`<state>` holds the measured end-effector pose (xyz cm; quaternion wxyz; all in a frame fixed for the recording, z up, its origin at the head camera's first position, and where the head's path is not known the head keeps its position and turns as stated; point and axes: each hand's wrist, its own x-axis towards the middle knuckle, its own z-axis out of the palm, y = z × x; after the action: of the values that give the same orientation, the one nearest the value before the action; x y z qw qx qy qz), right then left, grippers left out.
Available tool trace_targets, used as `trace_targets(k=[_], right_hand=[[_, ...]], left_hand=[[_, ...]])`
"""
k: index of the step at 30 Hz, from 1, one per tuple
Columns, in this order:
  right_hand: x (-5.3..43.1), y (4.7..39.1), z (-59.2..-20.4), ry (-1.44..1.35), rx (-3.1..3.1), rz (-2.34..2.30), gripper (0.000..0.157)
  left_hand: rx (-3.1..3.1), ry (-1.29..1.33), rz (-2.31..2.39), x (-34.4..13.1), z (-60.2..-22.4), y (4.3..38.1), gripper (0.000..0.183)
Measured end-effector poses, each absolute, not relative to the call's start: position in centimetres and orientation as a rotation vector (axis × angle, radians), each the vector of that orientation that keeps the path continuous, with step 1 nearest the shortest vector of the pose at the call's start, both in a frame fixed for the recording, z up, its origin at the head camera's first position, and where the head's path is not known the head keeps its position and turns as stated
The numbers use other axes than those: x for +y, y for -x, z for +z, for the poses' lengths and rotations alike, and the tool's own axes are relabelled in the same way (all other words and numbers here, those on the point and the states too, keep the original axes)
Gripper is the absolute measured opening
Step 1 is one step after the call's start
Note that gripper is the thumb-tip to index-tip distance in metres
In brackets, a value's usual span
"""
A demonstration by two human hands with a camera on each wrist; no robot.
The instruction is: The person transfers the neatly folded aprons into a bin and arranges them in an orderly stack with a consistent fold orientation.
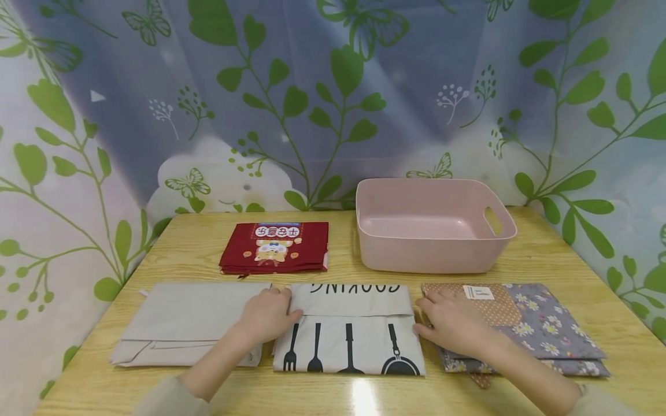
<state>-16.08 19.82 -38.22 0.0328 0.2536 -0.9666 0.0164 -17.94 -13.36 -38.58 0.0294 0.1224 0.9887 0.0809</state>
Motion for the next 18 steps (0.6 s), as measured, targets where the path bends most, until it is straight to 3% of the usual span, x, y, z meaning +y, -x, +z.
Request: trace_targets(k=[18], right_hand=[[18.1, 16.1, -39.2, -0.697, -3.0, 0.248, 0.054]], left_hand=[[3.137, -0.478, 0.13, -12.9, -39.9, 17.5, 0.047]])
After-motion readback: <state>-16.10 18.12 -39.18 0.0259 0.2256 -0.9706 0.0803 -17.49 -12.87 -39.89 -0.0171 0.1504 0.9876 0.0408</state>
